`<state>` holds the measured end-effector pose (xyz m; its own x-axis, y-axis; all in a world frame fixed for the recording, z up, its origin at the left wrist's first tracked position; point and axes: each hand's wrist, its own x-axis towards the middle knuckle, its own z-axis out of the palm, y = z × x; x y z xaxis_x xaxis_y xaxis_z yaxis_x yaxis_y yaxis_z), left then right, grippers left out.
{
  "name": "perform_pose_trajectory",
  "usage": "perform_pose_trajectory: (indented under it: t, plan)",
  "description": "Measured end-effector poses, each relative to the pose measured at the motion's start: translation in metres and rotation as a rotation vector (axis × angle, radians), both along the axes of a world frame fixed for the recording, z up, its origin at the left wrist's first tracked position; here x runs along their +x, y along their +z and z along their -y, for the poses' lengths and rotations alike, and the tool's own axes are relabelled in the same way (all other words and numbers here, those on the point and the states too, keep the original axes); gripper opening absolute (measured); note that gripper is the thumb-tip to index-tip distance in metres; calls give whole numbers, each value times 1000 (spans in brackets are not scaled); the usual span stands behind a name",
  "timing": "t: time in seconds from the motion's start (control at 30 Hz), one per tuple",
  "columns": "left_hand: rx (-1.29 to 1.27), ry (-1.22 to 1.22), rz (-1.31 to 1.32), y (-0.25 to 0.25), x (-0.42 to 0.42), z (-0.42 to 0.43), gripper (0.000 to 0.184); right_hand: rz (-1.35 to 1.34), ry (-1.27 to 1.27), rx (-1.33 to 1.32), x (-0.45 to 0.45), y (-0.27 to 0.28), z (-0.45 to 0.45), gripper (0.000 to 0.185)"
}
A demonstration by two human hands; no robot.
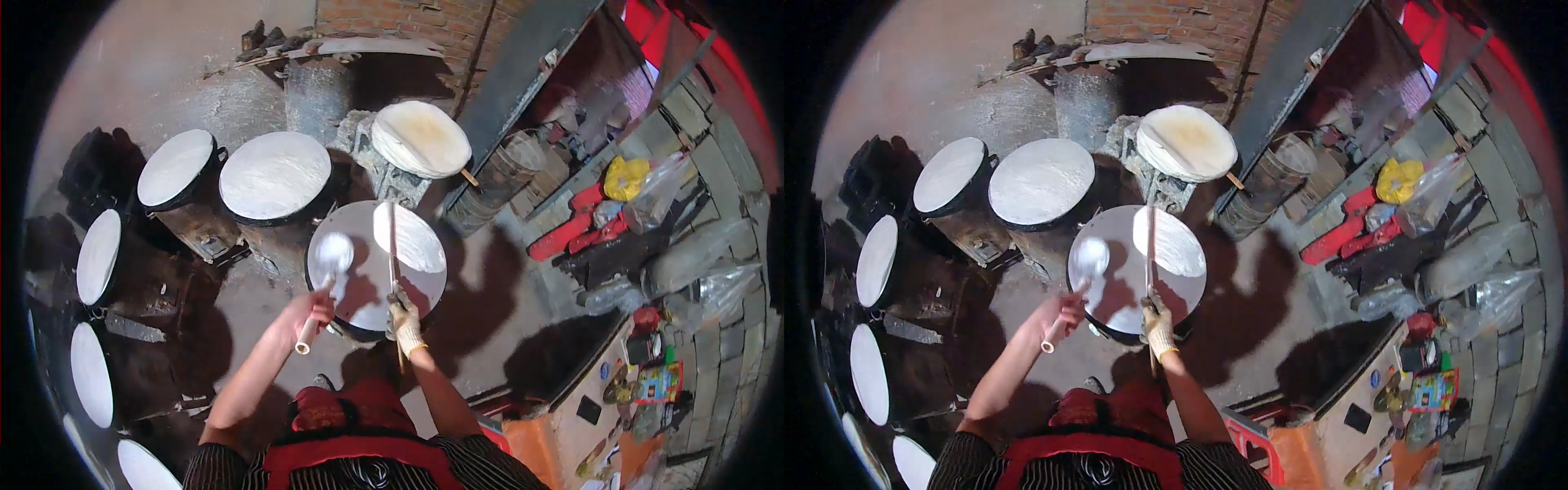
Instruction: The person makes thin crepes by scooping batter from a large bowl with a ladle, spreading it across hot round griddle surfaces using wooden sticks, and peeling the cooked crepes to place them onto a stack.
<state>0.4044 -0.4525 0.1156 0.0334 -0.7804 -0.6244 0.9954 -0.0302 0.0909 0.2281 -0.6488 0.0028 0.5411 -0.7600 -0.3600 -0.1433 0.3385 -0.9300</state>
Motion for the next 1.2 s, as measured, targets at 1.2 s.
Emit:
perform_pose_trajectory:
  t: [1.2]
  plan:
    - [-127, 906, -416, 3, -259, -4, 16, -131, 862, 158, -69, 56, 222, 57]
